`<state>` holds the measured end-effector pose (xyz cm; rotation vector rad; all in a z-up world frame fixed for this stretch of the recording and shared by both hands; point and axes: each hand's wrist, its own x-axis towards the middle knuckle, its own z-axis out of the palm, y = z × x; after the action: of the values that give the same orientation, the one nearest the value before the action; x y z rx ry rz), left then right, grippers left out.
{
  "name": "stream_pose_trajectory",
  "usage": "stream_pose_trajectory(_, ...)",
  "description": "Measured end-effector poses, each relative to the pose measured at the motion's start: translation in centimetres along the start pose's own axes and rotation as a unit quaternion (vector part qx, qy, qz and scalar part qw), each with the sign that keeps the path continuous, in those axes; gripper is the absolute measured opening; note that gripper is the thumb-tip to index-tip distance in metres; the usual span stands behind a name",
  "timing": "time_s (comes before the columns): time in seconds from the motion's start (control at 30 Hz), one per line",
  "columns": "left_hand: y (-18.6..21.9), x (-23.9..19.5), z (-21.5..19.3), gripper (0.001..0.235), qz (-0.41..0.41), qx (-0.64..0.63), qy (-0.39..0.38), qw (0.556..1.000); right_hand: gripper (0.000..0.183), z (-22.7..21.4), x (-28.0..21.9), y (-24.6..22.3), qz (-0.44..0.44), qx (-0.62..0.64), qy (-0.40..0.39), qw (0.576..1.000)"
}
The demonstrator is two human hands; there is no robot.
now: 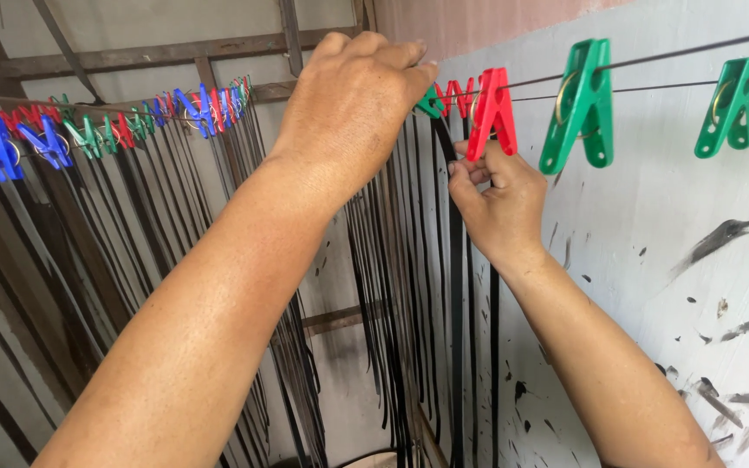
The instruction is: Applying edge finish to leather straps using a roller machine and hanging them to dry with clothespins.
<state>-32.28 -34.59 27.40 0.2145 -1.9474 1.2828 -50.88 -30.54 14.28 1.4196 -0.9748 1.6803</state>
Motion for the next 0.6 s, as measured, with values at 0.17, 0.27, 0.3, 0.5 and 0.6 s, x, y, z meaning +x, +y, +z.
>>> stream_pose_trajectory(0.17, 0.4, -1.2, -1.7, 0.094, -0.047, -0.112, -0.028, 0.992, 0.022, 0.8, 0.0, 0.0, -0.063, 0.013, 0.013, 0.998)
stream_pose_trajectory(0.27, 0.4, -2.3, -2.6, 0.1, -0.057, -0.119, -0.027, 0.991, 0.025, 1.7, -0.2, 0.6, -0.075, -0.017, 0.021, 0.997)
stream_pose_trajectory(0.3, 0.4, -2.8, -2.9, 0.093, -0.057, -0.125, -0.013, 0.99, 0.025, 2.0, -0.2, 0.7, -0.075, -0.015, 0.016, 0.997)
stream_pose_trajectory(0.5, 1.9, -6.8, -6.1, 0.072, -0.077, -0.154, 0.05, 0.984, 0.025, 3.8, -0.4, 1.8, -0.067, -0.004, -0.003, 0.998)
stream_pose_trajectory(0.6, 2.8, -8.9, -8.0, 0.063, -0.097, -0.159, 0.058, 0.981, 0.027, 4.7, -0.4, 2.7, -0.066, 0.005, -0.001, 0.998)
